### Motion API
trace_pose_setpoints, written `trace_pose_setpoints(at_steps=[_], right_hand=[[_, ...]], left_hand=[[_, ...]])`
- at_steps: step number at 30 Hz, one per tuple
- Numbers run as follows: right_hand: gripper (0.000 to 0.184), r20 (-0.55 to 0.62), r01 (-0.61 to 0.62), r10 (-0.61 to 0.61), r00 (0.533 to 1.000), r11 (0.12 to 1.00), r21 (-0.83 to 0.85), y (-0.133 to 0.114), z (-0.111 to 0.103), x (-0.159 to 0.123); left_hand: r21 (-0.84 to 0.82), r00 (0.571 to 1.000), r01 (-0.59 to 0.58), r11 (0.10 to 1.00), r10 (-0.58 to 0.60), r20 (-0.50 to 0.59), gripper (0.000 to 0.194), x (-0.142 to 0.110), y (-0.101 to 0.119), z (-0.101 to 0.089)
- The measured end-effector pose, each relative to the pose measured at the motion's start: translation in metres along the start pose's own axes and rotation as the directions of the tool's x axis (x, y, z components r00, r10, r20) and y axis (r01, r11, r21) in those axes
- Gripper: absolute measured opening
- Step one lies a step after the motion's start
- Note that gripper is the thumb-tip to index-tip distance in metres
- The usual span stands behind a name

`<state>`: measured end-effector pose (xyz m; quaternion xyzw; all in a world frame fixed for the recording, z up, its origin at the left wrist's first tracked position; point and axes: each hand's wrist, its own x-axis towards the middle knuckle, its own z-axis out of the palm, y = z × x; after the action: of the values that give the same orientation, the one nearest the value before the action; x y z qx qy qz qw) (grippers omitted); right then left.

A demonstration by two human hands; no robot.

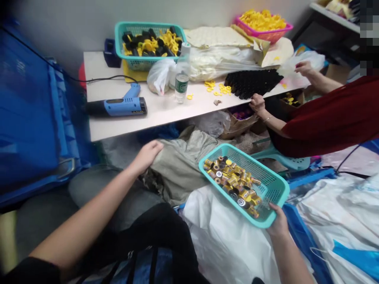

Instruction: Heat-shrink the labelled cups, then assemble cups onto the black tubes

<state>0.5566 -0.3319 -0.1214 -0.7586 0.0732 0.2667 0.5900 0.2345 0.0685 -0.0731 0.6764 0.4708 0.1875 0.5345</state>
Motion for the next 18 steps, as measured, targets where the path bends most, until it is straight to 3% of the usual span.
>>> trace_pose_setpoints(at_steps=[3,6,8,11,13,15,16,18], right_hand=[[0.039,-0.032,-0.024,0.028,0.999,0.992,0.127,-0.001,0.007,0.003],[0.045,-0.063,0.059,-0.046,0.997,0.973,0.222,-0.011,0.003,-0.001],[0.045,-0.095,0.130,-0.108,0.990,0.959,0.253,-0.022,-0.007,-0.008],[0.043,-0.164,0.206,-0.167,0.972,0.943,0.262,-0.038,-0.034,-0.020],[0.043,-0.206,0.244,-0.194,0.959,0.936,0.254,-0.048,-0.053,-0.028],[0.046,-0.226,0.282,-0.230,0.947,0.930,0.234,-0.058,-0.066,-0.033],[0.048,-0.222,0.291,-0.242,0.945,0.930,0.224,-0.061,-0.068,-0.034],[0.051,-0.205,0.285,-0.243,0.948,0.935,0.211,-0.065,-0.062,-0.035]], left_hand=[[-0.071,0.992,-0.126,0.989,0.125,-0.028,0.034,0.022,0.040,0.012],[-0.119,0.964,-0.259,0.958,0.265,0.035,0.035,0.028,0.068,0.067],[-0.121,0.919,-0.342,0.932,0.359,0.161,0.037,0.014,0.070,0.110],[-0.042,0.841,-0.409,0.912,0.394,0.370,0.026,-0.024,0.038,0.149],[0.070,0.849,-0.389,0.919,0.328,0.415,0.020,-0.048,0.001,0.148],[0.245,0.931,-0.270,0.931,0.187,0.313,0.025,-0.063,-0.038,0.129],[0.332,0.970,-0.176,0.927,0.105,0.219,0.040,-0.066,-0.054,0.116],[0.463,1.000,0.015,0.886,-0.024,0.015,0.077,-0.065,-0.077,0.090]])
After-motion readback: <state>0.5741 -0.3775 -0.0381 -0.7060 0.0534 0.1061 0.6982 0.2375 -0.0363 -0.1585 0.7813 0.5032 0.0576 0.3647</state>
